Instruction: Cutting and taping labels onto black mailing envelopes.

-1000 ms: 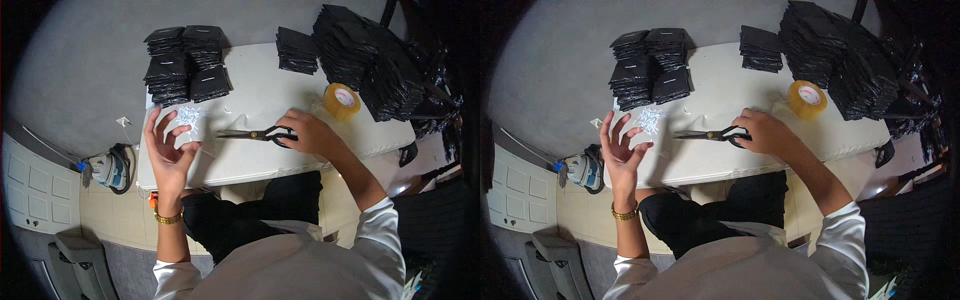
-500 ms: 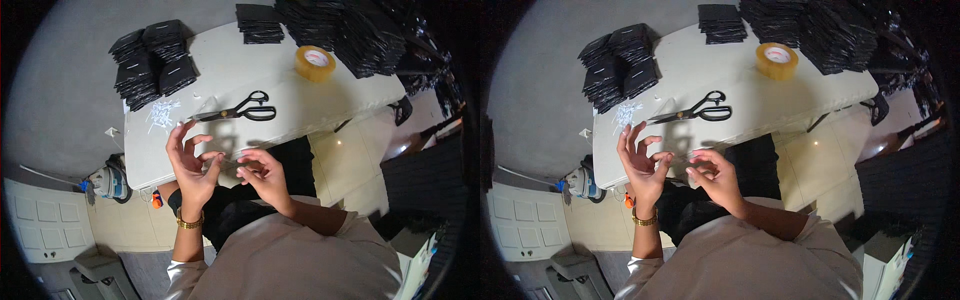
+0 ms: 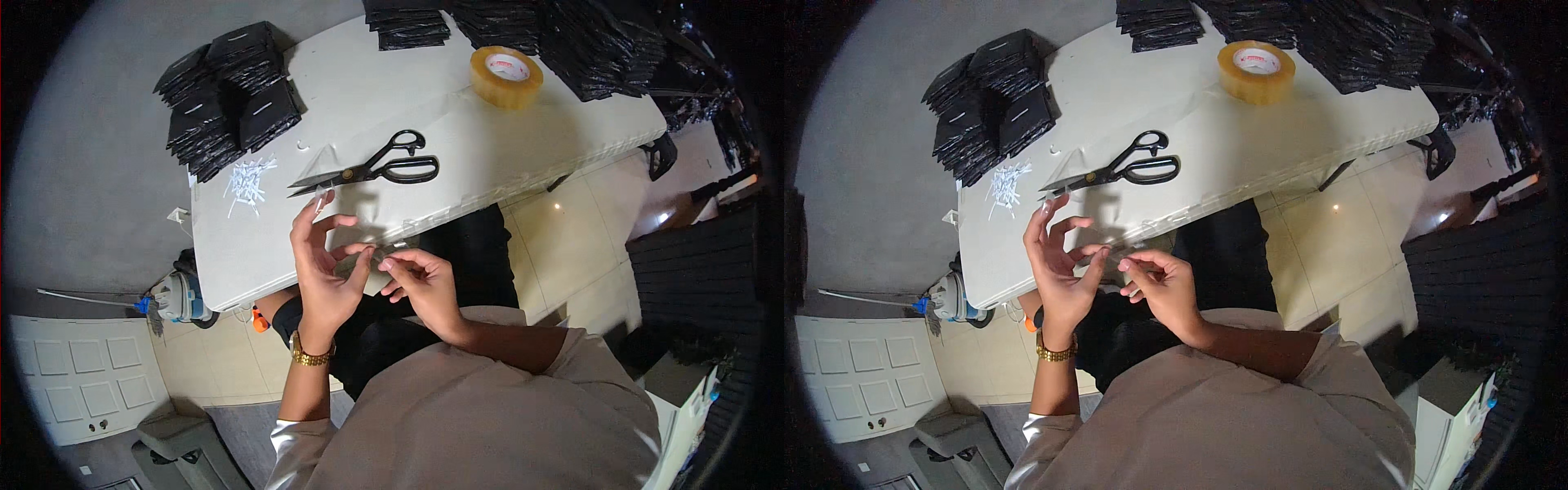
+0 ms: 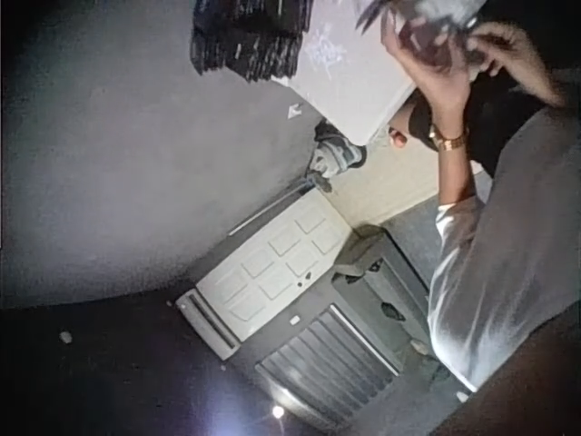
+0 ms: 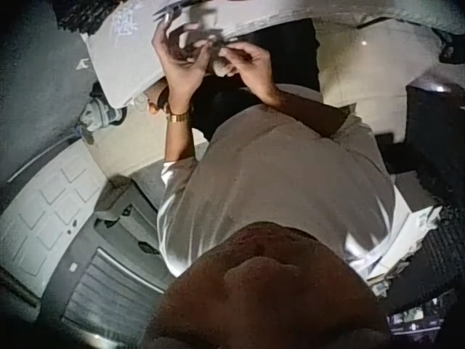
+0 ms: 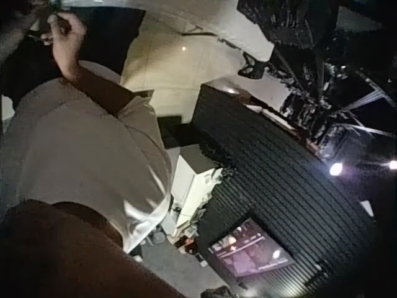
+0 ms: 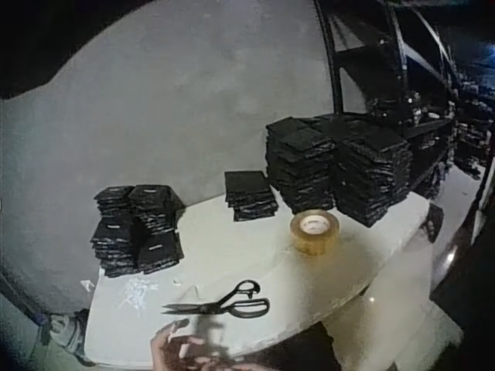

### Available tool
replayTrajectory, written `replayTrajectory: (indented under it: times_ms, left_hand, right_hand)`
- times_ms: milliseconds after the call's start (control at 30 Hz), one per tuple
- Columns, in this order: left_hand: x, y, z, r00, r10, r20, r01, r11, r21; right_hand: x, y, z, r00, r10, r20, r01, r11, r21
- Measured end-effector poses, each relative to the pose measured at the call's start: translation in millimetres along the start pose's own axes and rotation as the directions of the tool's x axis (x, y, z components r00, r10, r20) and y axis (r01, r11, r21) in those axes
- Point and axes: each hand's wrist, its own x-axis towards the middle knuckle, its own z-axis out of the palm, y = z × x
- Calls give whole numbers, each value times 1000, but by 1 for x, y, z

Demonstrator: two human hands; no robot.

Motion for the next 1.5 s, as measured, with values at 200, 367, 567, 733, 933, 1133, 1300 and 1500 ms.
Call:
replayTrajectory:
  times_ms: [200, 367, 567, 733, 933, 1133, 1300, 1500]
  left_hand:
    - [-5, 8, -3, 999, 35, 37, -36, 999, 32]
    - [-5, -2, -2, 997, 43, 62, -49, 993, 108]
    - [6, -15, -1, 994, 68, 84, -79, 987, 140]
    - [13, -15, 4, 987, 113, 116, -130, 979, 158]
    - [15, -17, 5, 978, 145, 148, -176, 958, 226]
    - [17, -14, 6, 967, 177, 184, -223, 935, 275]
    - [21, -3, 4, 953, 213, 215, -282, 882, 377]
    - [35, 6, -15, 927, 337, 165, -375, 827, 418]
  right_hand:
    - [-11, 0, 1, 996, 77, 46, -77, 997, -3]
    - [-1, 15, 0, 999, 36, -9, -36, 999, 37]
    - [12, 19, 3, 993, 49, -107, -48, 999, 6]
    - [21, 28, 2, 991, 3, -133, -5, 1000, -13]
    - [29, 39, 3, 983, -40, -180, 41, 999, 7]
    - [31, 42, 7, 970, -73, -230, 73, 997, -5]
    - [30, 42, 7, 967, -58, -250, 50, 998, -35]
    - [24, 30, 4, 973, -77, -219, 69, 997, -44]
